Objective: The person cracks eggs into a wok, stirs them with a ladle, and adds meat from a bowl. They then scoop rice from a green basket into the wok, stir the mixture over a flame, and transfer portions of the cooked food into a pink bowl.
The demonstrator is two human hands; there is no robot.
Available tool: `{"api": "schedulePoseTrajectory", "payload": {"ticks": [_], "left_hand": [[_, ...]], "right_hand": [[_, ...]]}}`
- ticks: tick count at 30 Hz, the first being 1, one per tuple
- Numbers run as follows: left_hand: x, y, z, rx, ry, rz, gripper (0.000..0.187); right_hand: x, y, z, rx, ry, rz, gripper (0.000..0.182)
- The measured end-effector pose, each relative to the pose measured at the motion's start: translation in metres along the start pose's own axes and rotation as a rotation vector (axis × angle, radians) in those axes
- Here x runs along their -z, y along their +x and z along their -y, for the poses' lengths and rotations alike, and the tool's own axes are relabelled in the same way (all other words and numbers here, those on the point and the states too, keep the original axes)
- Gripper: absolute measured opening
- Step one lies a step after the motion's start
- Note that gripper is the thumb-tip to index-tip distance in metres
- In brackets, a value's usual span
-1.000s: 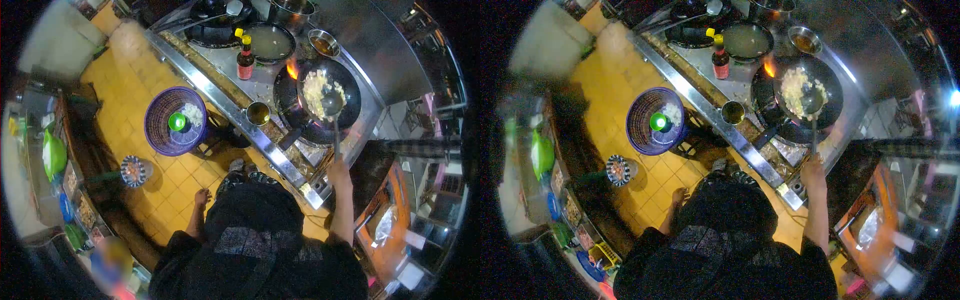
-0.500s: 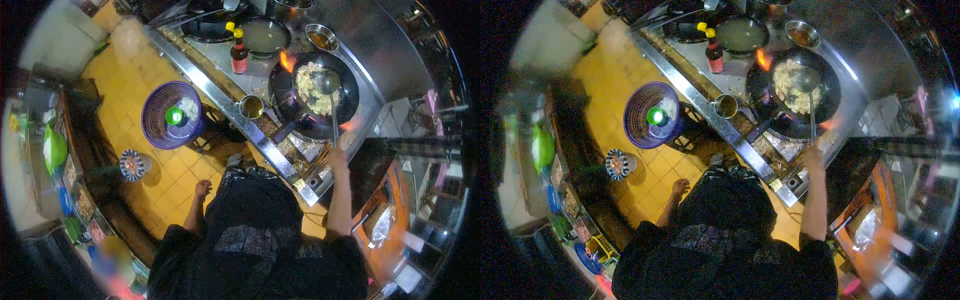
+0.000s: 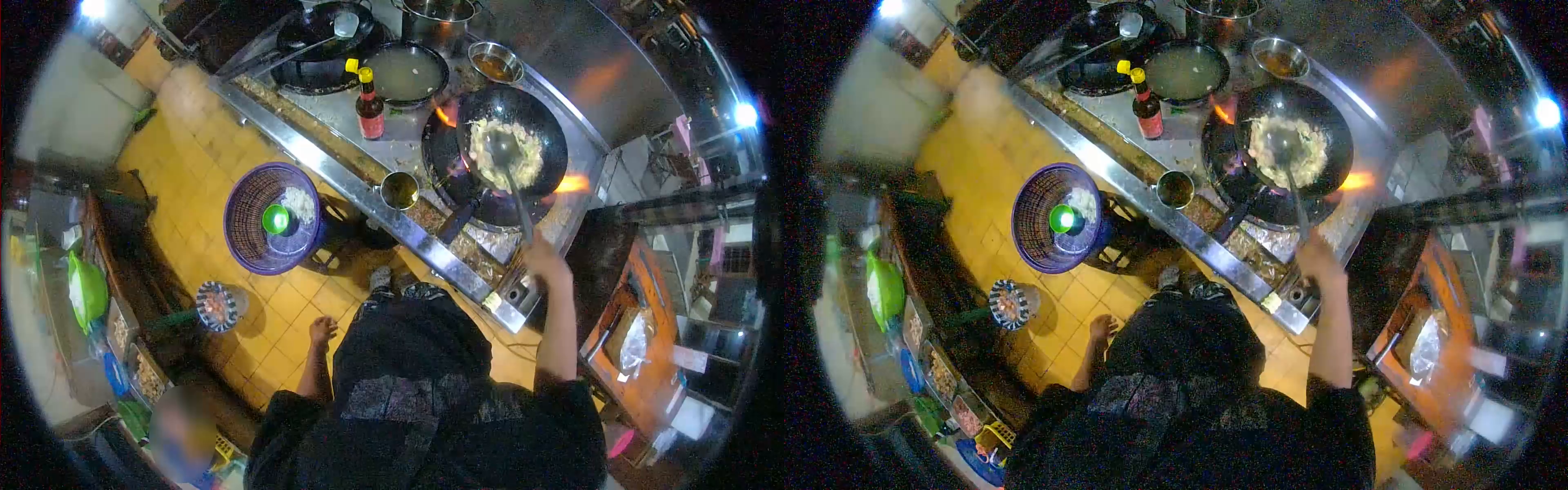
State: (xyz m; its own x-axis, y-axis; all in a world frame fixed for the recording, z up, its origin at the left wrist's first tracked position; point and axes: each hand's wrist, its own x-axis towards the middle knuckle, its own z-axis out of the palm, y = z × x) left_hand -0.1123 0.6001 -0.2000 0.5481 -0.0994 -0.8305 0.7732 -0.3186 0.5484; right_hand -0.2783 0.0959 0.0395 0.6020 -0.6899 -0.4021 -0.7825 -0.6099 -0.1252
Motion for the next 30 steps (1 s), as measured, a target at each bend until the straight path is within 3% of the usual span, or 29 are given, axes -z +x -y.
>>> {"api": "schedulePoseTrajectory", "payload": {"ticks": [1, 3, 4, 5, 6, 9, 11, 12, 13, 14, 17, 19, 20, 21, 22, 25, 27, 28, 30], "left_hand": [[0.002, 0.002, -0.004, -0.011, -0.02, 0.021, 0.016], [0.002, 0.007, -0.02, -0.008, 0.047, 0.038, 0.015], [0.003, 0.009, -0.029, -0.012, 0.113, 0.054, 0.015], [0.002, 0.01, -0.036, -0.02, 0.102, 0.055, 0.015], [0.001, 0.01, -0.041, -0.079, -0.001, 0.035, 0.015], [0.006, 0.018, -0.025, -0.082, -0.099, 0.044, 0.017], [0.01, 0.033, -0.012, -0.013, -0.086, 0.111, 0.02], [0.006, 0.021, -0.015, -0.032, 0.108, 0.073, 0.019], [0.008, 0.019, -0.016, -0.034, 0.103, 0.071, 0.019], [0.01, 0.018, -0.016, 0.019, 0.064, 0.046, 0.02], [0.01, 0.017, 0.003, 0.026, -0.034, -0.022, 0.022], [0.016, 0.008, 0.006, 0.05, 0.113, 0.03, 0.024], [0.018, 0.016, 0.013, 0.14, 0.068, 0.075, 0.023], [0.022, 0.015, 0.018, 0.142, 0.068, 0.072, 0.023], [0.024, 0.016, 0.017, 0.109, 0.112, 0.074, 0.022], [0.018, 0.014, 0.016, 0.015, 0.054, -0.013, 0.02], [0.012, -0.005, 0.001, 0.014, -0.089, -0.054, 0.021], [0.011, -0.012, -0.002, -0.001, -0.041, -0.056, 0.021], [0.008, -0.018, 0.004, -0.008, -0.062, -0.061, 0.022]], "right_hand": [[-0.033, 0.027, -0.036, 0.103, -0.047, -0.003, 0.032], [-0.023, 0.037, -0.016, -0.092, -0.108, 0.069, 0.031], [-0.045, 0.04, -0.011, -0.231, -0.082, -0.055, 0.031], [-0.056, 0.035, -0.02, -0.223, -0.086, -0.066, 0.031], [-0.044, 0.018, -0.008, -0.095, -0.268, -0.061, 0.032], [0.027, -0.006, 0.037, -0.08, -0.251, 0.076, 0.039], [0.018, 0.023, 0.005, -0.169, 0.219, 0.092, 0.045], [-0.007, 0.032, -0.005, -0.177, 0.053, 0.017, 0.047], [-0.005, 0.024, 0.008, -0.172, 0.051, 0.015, 0.047], [-0.004, 0.015, 0.024, -0.113, -0.172, 0.087, 0.05], [-0.012, 0.014, 0.006, 0.223, -0.681, 0.181, 0.055], [0.048, -0.003, 0.044, -0.185, 0.029, 0.266, 0.051], [0.026, 0.009, 0.033, -0.364, 0.191, 0.099, 0.051], [-0.007, 0.026, 0.012, -0.363, 0.191, 0.102, 0.051], [-0.042, 0.049, -0.012, -0.137, -0.159, 0.259, 0.053], [-0.061, 0.026, -0.005, -0.096, -0.085, -0.117, 0.06], [-0.017, -0.009, 0.029, -0.381, 1.448, 0.338, 0.061], [-0.027, -0.016, 0.033, -0.379, 1.444, 0.35, 0.061], [-0.046, -0.025, 0.035, -0.276, 1.532, 0.18, 0.057]]}}
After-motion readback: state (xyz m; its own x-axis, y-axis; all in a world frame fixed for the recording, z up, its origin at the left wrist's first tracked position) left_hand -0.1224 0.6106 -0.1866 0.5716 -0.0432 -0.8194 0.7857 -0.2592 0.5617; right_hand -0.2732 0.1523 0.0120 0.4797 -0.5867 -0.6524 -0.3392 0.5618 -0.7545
